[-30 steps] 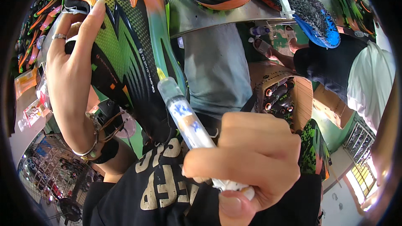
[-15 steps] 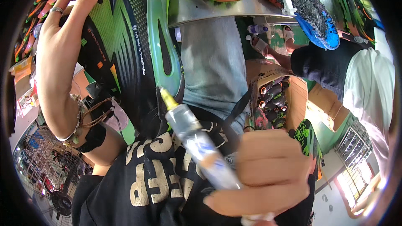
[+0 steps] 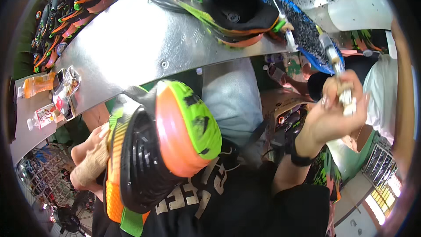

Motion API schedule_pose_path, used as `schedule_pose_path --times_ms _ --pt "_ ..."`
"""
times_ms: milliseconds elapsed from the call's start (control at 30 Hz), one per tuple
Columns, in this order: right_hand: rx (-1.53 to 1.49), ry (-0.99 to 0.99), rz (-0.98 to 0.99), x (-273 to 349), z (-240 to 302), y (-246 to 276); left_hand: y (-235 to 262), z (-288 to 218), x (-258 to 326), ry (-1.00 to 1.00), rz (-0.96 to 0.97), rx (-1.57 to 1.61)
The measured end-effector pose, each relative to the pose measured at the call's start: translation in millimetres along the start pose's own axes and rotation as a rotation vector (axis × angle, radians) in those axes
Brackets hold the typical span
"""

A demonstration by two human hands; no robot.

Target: Applying a liquid adhesive or sealant to the seams of athletic shoes using a syringe.

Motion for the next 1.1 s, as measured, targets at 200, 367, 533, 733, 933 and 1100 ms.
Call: schedule_pose_path --times_ms 200,367,533,733,933,1100 --pt "0.168 0.036 0.041 -12.2 -31.7 -1.7 32.2 -6.9 23.4 0.049 -0.125 0.03" --pt "0.228 -0.075 0.017 -7.2 -54.7 7.9 28.4 14.4 28.1 -0.098 -0.024 0.15" --pt "0.264 -0.137 0.062 4.9 -36.5 0.2 31.7 15.2 32.8 -0.057 0.072 0.104" --pt "0.097 -0.053 -0.075 10.7 3.5 1.1 2.0 13.8 44.9 0.064 0.037 0.261" --pt "-0.194 0.13 0.485 43.2 43.2 -62.2 -20.0 22.6 74.6 0.094 0.263 -0.174" --pt "-0.127 -0.174 0.667 51.0 29.6 -95.9 -23.5 23.2 65.6 0.161 0.533 -0.061"
Point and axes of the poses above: each hand's wrist, its own x-axis away from the middle knuckle, its own y-axis out of the back of the hand, z = x × y, the point moved 4 cm from there along -x, towards the middle knuckle, and after that the axes turned 11 degrees about z, right-handed, at the moved point
